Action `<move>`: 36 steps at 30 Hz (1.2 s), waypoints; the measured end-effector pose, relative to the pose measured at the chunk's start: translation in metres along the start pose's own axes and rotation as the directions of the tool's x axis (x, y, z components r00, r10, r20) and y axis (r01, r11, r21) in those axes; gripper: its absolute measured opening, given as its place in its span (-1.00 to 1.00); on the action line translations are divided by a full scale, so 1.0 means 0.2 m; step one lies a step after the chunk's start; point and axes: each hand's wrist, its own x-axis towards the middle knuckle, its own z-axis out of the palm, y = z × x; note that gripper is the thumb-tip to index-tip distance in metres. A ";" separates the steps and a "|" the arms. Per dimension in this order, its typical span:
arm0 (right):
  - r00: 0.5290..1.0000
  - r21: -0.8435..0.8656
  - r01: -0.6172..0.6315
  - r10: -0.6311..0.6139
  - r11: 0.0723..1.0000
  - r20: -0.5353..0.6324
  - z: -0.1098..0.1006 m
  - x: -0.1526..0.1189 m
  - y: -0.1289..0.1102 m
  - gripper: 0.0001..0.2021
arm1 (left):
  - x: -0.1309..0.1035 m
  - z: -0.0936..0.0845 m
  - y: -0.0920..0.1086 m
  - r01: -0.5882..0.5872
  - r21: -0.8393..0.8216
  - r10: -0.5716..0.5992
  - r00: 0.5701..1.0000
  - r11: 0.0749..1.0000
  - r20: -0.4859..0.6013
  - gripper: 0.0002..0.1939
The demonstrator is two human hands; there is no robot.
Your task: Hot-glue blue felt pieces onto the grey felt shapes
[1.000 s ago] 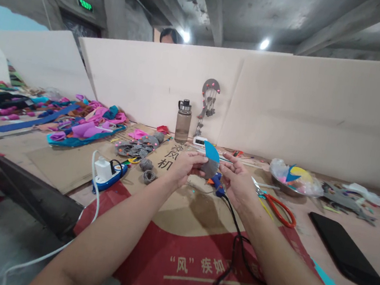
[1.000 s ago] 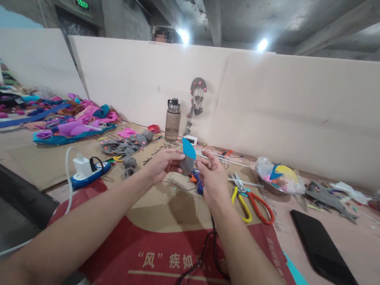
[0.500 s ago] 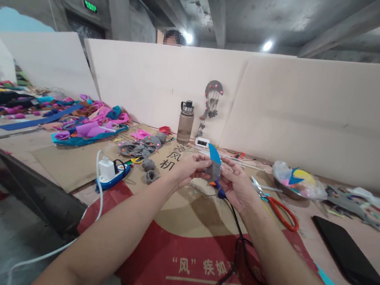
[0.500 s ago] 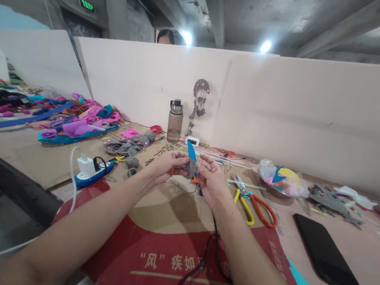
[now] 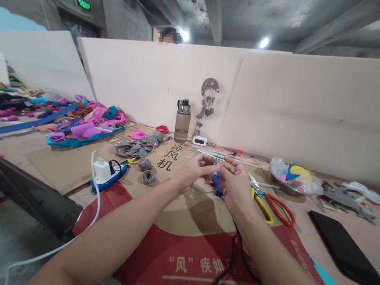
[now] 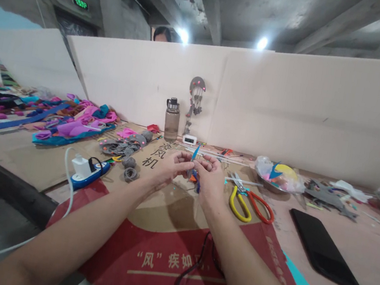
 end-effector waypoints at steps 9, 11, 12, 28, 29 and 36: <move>0.996 -0.069 0.085 -0.084 0.994 0.020 0.01 -0.01 0.03 -0.44 | 0.00 -0.01 -0.01 0.005 -0.062 -0.001 0.998 0.998 0.059 -0.48; 0.993 -0.085 0.112 -0.109 0.990 0.032 0.00 0.00 0.04 -0.44 | 0.01 -0.01 0.00 0.017 -0.086 -0.012 0.998 0.996 0.062 -0.48; 0.992 -0.094 0.123 -0.120 0.988 0.037 0.00 0.00 0.04 -0.45 | 0.01 -0.01 0.00 0.021 -0.097 -0.015 0.998 0.995 0.065 -0.48; 0.975 -0.215 0.224 -0.219 0.950 0.049 -0.02 0.01 0.07 -0.56 | -0.01 0.00 0.02 0.078 -0.143 -0.090 0.993 0.987 -0.076 -0.76; 0.974 -0.222 0.225 -0.219 0.949 0.050 -0.02 0.01 0.07 -0.56 | -0.01 0.00 0.02 0.075 -0.146 -0.088 0.993 0.986 -0.080 -0.76; 0.969 -0.266 0.246 -0.230 0.932 0.090 -0.03 0.01 0.08 -0.57 | -0.01 0.01 0.03 0.045 -0.129 -0.064 0.987 0.991 -0.149 -0.79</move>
